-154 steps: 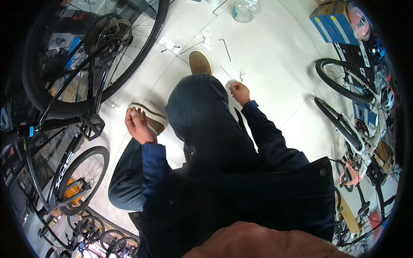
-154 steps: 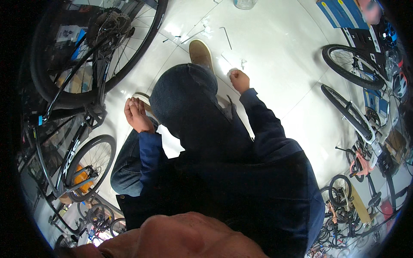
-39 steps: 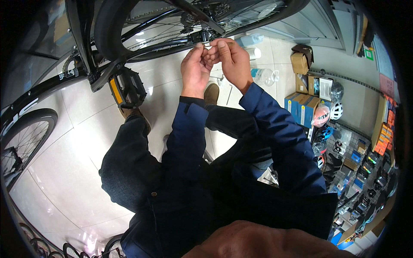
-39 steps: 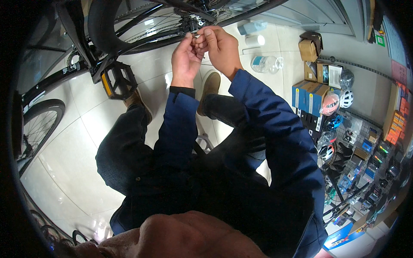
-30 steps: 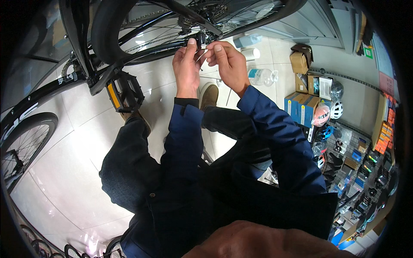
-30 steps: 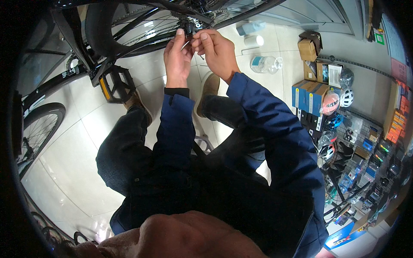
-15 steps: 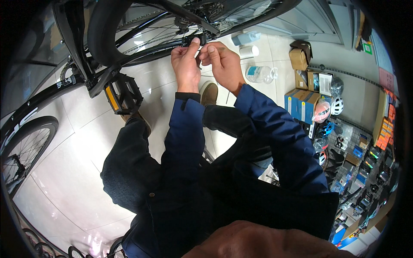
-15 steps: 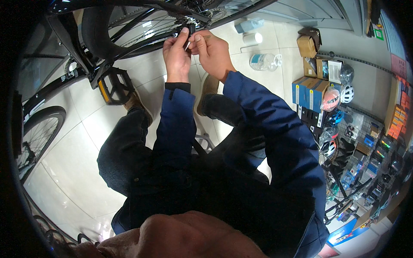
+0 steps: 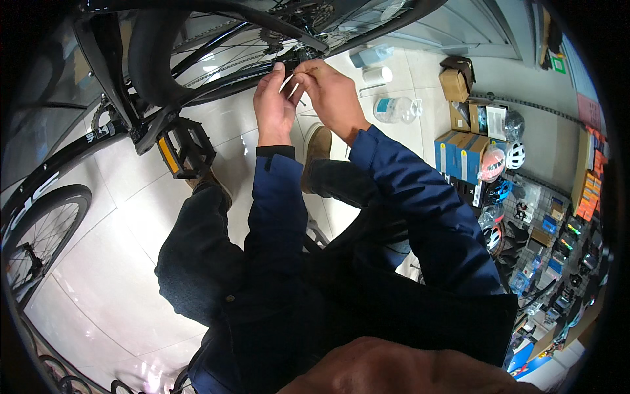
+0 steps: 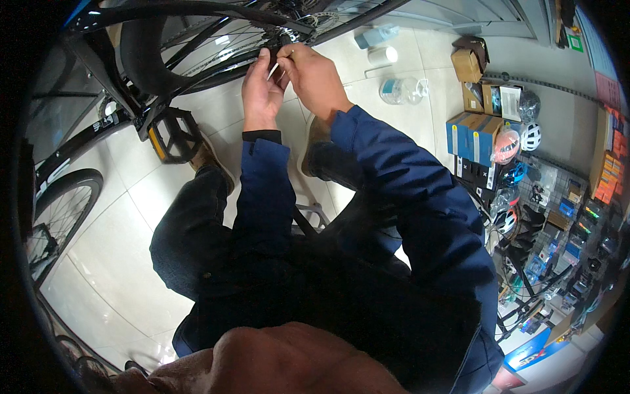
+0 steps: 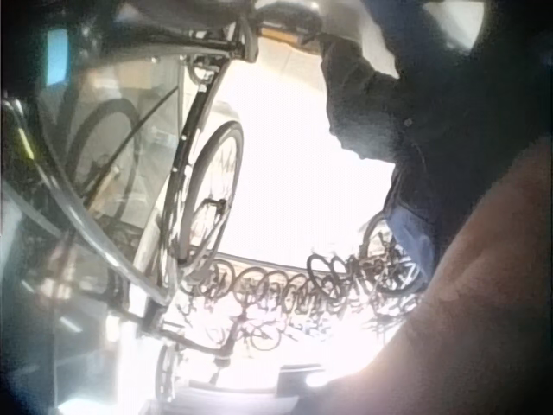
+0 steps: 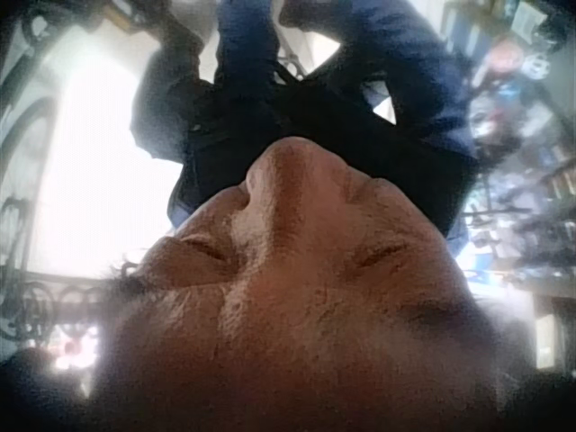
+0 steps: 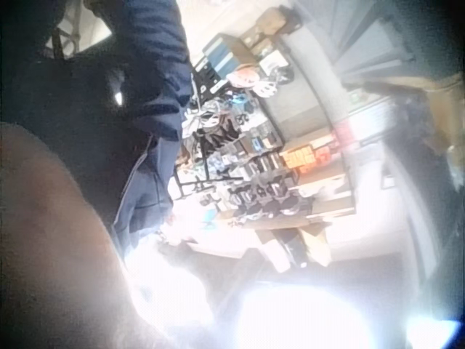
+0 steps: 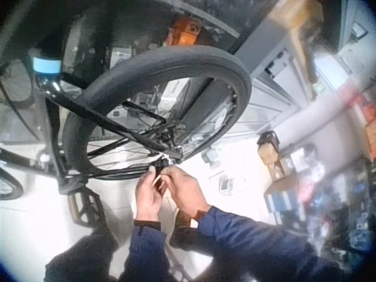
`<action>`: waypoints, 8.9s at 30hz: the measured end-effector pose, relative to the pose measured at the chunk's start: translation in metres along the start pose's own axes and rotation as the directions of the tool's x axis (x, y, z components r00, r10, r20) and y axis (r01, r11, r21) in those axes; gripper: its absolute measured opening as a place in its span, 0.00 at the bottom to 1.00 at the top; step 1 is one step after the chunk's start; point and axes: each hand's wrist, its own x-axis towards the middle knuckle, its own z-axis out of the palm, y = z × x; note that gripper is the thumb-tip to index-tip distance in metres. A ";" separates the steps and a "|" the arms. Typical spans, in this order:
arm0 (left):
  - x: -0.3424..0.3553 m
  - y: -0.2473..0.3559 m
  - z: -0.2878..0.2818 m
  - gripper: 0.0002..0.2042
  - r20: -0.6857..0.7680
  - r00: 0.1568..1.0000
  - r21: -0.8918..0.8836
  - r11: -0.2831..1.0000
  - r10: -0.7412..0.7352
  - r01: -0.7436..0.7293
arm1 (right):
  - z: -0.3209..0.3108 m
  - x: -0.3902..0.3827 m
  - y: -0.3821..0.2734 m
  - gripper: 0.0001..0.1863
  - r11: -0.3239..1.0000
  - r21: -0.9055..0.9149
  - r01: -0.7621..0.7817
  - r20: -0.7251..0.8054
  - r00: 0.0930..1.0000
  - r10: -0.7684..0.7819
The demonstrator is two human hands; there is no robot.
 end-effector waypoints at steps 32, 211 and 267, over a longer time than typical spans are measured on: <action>-0.012 0.002 -0.021 0.10 0.233 0.972 0.292 0.956 -0.029 -0.041 | -0.005 -0.017 0.014 0.11 0.612 0.364 -0.703 0.605 0.677 0.418; -0.017 0.012 -0.013 0.09 0.145 0.988 0.409 0.913 -0.057 -0.007 | 0.049 -0.064 0.042 0.15 -0.254 0.795 -0.551 0.603 0.764 0.230; -0.019 0.014 -0.011 0.12 0.199 0.974 0.649 0.730 0.108 -0.213 | 0.007 -0.009 0.065 0.16 0.608 0.432 -0.666 0.647 0.699 0.305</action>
